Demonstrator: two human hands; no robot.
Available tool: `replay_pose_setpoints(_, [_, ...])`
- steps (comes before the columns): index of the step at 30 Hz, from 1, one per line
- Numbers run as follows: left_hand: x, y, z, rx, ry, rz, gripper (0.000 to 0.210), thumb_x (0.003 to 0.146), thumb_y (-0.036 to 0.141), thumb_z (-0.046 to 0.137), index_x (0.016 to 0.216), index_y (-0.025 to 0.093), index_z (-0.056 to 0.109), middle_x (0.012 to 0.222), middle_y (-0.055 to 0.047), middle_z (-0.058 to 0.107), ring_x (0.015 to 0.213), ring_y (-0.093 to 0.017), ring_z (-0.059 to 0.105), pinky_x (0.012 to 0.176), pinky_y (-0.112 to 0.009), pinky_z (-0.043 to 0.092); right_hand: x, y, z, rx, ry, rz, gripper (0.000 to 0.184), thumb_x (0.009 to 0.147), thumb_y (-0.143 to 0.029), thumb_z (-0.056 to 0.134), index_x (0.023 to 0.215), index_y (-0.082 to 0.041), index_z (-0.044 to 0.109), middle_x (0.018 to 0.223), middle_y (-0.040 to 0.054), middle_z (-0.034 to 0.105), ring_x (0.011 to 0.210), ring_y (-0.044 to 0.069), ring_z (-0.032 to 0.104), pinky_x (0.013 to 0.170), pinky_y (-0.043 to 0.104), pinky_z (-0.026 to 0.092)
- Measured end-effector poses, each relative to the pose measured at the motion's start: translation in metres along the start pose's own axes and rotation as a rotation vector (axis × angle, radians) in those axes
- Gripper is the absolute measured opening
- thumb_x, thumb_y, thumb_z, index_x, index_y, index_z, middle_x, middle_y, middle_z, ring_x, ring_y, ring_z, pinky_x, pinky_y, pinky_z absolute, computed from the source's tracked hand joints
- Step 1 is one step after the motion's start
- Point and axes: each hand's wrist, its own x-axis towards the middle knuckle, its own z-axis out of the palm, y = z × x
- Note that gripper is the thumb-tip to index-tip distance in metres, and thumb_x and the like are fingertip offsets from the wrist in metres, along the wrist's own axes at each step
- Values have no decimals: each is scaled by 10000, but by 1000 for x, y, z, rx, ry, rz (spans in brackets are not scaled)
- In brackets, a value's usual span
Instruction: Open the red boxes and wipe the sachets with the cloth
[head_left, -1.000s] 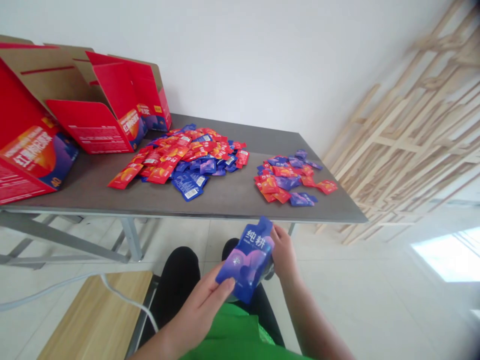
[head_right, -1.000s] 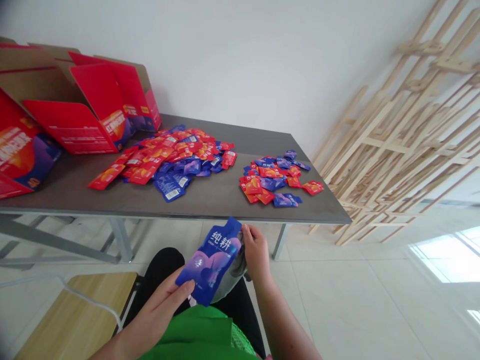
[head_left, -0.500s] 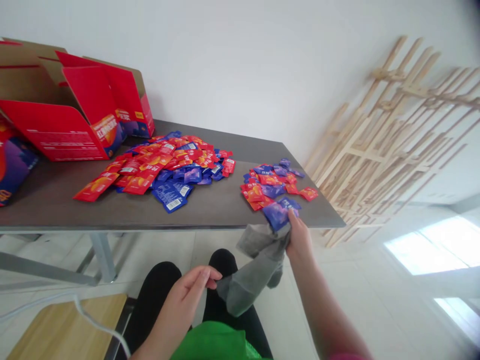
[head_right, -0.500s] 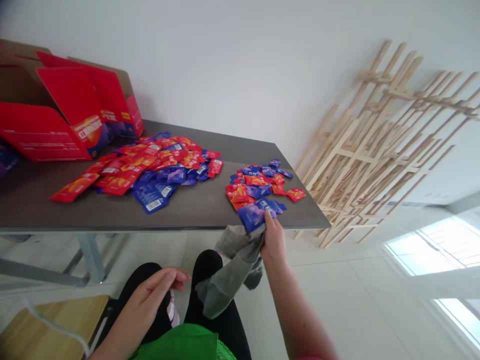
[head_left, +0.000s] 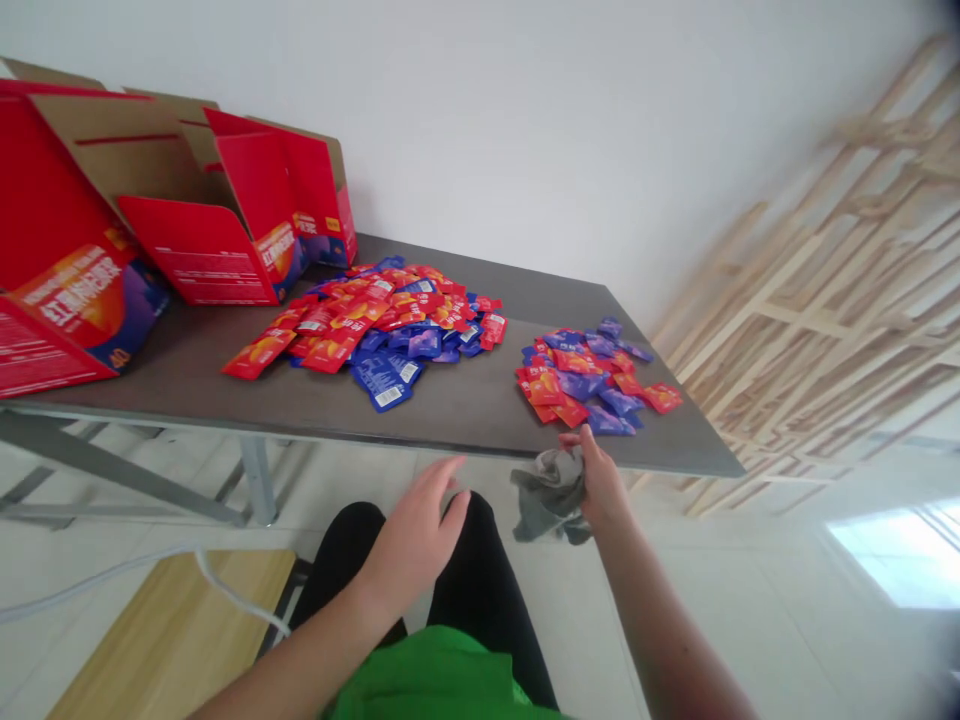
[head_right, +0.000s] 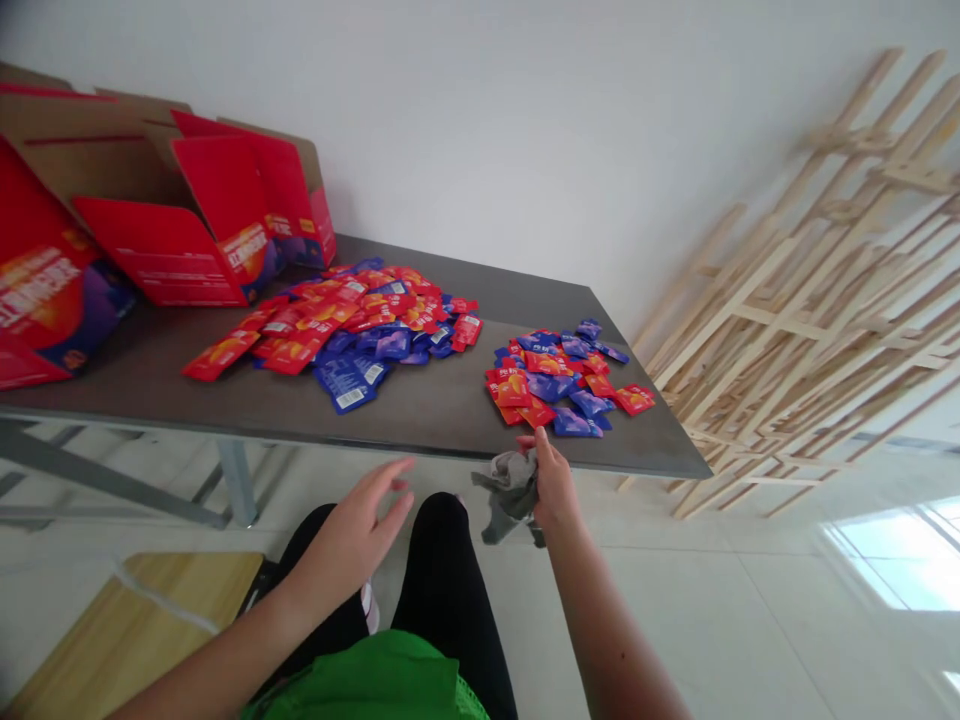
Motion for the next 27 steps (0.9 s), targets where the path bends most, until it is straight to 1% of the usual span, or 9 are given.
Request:
replay_pose_setpoints(3, [48,-6,2,338,199,134,542,924,236,467,1430,44,430,1477,-239,469,1380,-317,430,1127,-466,356,-10,2,12,62,-11,86,511,641,-665,765,755,-170,705,596,-24,625,504,111,576,477,210,478])
replay_pose_setpoints(6, [91,-21,-1,632,378,-49,634,915,270,501,1446,-51,368,1547,-312,317,1423,-400,340,1132,-510,321,-19,3,24,76,-80,121,511,645,-659,768,758,-165,712,605,-23,626,509,103,566,477,203,466])
replay_pose_setpoints(8, [102,-32,-3,723,415,-164,655,929,338,492,1432,-68,387,1533,-327,331,1414,-446,330,1120,-557,310,-24,4,28,74,-121,118,507,651,-657,765,763,-165,716,613,-23,626,509,102,559,471,206,457])
replay_pose_setpoints(13, [73,-44,-2,787,348,-132,644,930,396,507,1380,-64,472,1470,-308,441,1373,-461,367,1119,-559,303,-32,5,28,76,-165,120,479,660,-640,767,755,-173,719,600,-26,612,497,102,528,452,212,426])
replay_pose_setpoints(17, [52,-40,-11,797,289,-84,580,890,238,565,1394,-29,459,1314,-276,554,1299,-426,438,1101,-560,333,-36,5,30,75,-169,140,465,645,-624,785,741,-174,719,610,-17,611,510,110,526,458,217,425])
replay_pose_setpoints(20, [53,-37,-27,731,281,-119,461,893,75,454,1345,8,519,1192,-245,595,1214,-364,530,1007,-491,457,-39,6,34,77,-191,156,476,622,-626,799,734,-170,717,611,-16,603,513,108,518,463,215,423])
replay_pose_setpoints(23, [46,-33,-41,660,293,-118,434,936,60,336,1315,19,542,1210,-240,593,1142,-315,594,942,-441,511,-44,5,36,85,-208,161,474,635,-622,792,734,-165,711,615,-18,593,521,102,511,471,207,415])
replay_pose_setpoints(25, [31,-26,-45,514,330,-105,409,987,159,323,1313,67,552,1266,-200,600,1172,-280,592,1001,-415,485,-51,1,37,105,-182,117,430,672,-586,781,762,-172,705,646,-20,597,556,107,528,500,207,428])
replay_pose_setpoints(27, [10,-15,-43,80,382,-138,396,1008,305,355,1282,130,581,1259,-143,642,1197,-257,593,1035,-397,467,-63,-5,39,144,-130,14,341,715,-505,773,852,-203,695,734,-21,624,631,116,567,567,210,462])
